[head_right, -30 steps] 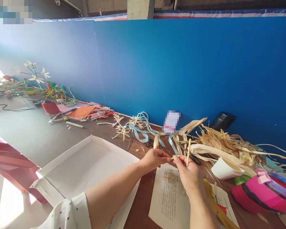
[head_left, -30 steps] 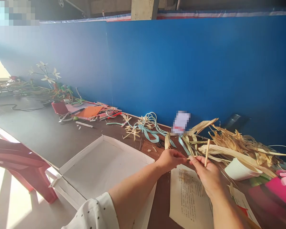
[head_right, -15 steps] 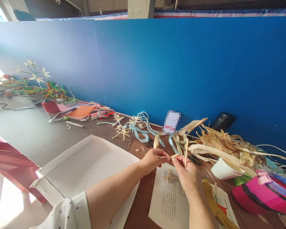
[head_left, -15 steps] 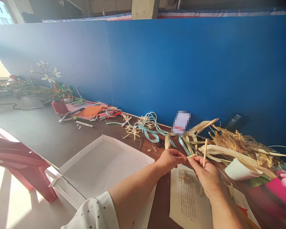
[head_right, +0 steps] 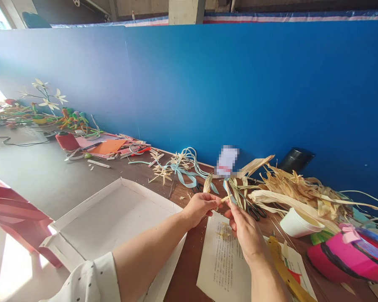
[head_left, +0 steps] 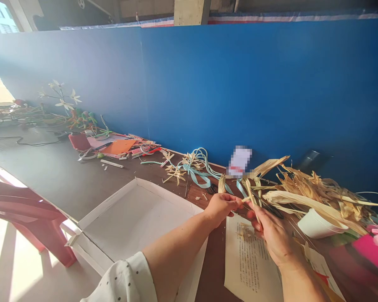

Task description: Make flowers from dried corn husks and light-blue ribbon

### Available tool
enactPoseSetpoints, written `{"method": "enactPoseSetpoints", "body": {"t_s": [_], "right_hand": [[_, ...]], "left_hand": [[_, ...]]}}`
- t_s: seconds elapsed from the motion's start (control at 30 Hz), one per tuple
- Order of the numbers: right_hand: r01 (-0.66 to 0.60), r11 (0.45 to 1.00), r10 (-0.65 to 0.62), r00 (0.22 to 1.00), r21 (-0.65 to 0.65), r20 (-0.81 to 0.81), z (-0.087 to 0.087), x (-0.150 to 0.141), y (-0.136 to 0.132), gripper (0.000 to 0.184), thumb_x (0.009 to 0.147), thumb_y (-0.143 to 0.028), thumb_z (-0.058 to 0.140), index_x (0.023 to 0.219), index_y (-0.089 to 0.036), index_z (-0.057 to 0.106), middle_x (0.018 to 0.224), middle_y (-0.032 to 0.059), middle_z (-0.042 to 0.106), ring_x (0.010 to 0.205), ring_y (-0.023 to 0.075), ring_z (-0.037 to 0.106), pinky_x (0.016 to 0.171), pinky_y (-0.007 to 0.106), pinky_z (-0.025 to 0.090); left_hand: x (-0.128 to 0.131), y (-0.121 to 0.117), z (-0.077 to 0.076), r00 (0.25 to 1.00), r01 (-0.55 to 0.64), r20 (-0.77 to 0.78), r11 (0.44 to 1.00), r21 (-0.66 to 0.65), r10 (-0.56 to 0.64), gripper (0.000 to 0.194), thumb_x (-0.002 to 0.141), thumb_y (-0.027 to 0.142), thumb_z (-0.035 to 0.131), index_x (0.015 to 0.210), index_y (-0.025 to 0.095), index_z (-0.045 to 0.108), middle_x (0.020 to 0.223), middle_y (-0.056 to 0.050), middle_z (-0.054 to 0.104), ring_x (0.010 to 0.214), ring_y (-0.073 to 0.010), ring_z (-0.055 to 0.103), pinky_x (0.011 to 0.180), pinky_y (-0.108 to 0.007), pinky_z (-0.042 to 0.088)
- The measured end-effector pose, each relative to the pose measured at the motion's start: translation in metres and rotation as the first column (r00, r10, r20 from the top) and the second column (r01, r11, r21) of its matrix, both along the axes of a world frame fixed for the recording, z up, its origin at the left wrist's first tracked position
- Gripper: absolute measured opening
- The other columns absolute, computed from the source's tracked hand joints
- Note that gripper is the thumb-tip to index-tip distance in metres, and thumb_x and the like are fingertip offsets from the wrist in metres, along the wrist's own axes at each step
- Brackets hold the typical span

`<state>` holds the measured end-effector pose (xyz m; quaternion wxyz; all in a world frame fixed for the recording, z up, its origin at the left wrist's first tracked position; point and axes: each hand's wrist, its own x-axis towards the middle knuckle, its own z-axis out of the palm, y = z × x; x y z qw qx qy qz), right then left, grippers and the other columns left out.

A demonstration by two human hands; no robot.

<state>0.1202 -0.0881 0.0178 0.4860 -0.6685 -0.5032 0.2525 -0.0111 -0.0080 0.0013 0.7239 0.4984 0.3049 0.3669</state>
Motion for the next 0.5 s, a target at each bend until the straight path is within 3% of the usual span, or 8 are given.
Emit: {"method": "enactPoseSetpoints", "body": {"t_s": [0.1, 0.23, 0.37, 0.5], "right_hand": [[-0.119, 0.990, 0.095, 0.956, -0.072, -0.277, -0.0005, -0.0041, -0.0008, 0.048, 0.076, -0.052, 0.061, 0.114, -0.023, 0.065, 0.061, -0.0021, 0.057, 0.043, 0.0097, 0.040, 0.036, 0.021, 0.029], [-0.146, 0.986, 0.116, 0.949, -0.085, -0.294, -0.0038, -0.0024, 0.0007, 0.049, 0.076, -0.049, 0.063, 0.118, -0.024, 0.062, 0.069, -0.0011, 0.064, 0.044, 0.0081, 0.036, 0.037, 0.020, 0.024], [-0.105, 0.989, 0.089, 0.985, -0.104, -0.148, -0.0080, 0.0010, 0.0041, 0.045, 0.078, -0.048, 0.058, 0.118, -0.027, 0.064, 0.081, 0.0022, 0.070, 0.045, 0.0117, 0.044, 0.039, 0.024, 0.030], [-0.023, 0.998, 0.036, 0.978, -0.065, 0.207, -0.0091, -0.0029, 0.0044, 0.037, 0.083, -0.036, 0.051, 0.117, -0.033, 0.066, 0.092, 0.0023, 0.072, 0.066, 0.0185, 0.062, 0.058, 0.029, 0.046]], "left_hand": [[-0.0006, -0.0008, 0.0013, 1.000, 0.005, -0.018, 1.000, 0.005, -0.005, 0.036, 0.064, 0.040, 0.070, 0.082, 0.010, 0.066, 0.077, -0.004, 0.061, 0.065, -0.0074, 0.049, 0.056, -0.020, 0.036], [-0.0009, -0.0018, 0.0015, 1.000, 0.026, -0.016, 0.999, 0.026, -0.025, 0.031, 0.065, 0.037, 0.069, 0.080, 0.010, 0.065, 0.074, -0.004, 0.061, 0.067, -0.0087, 0.052, 0.056, -0.020, 0.036], [0.0000, -0.0028, 0.0028, 0.998, -0.001, -0.065, 1.000, 0.017, 0.002, 0.019, 0.066, 0.028, 0.063, 0.072, 0.010, 0.062, 0.067, -0.002, 0.060, 0.061, -0.0081, 0.052, 0.054, -0.019, 0.036], [0.0011, -0.0026, 0.0047, 0.992, -0.042, -0.120, 0.999, -0.021, 0.039, 0.013, 0.064, 0.025, 0.060, 0.066, 0.012, 0.057, 0.064, -0.002, 0.058, 0.059, -0.0083, 0.051, 0.052, -0.019, 0.036]]}}
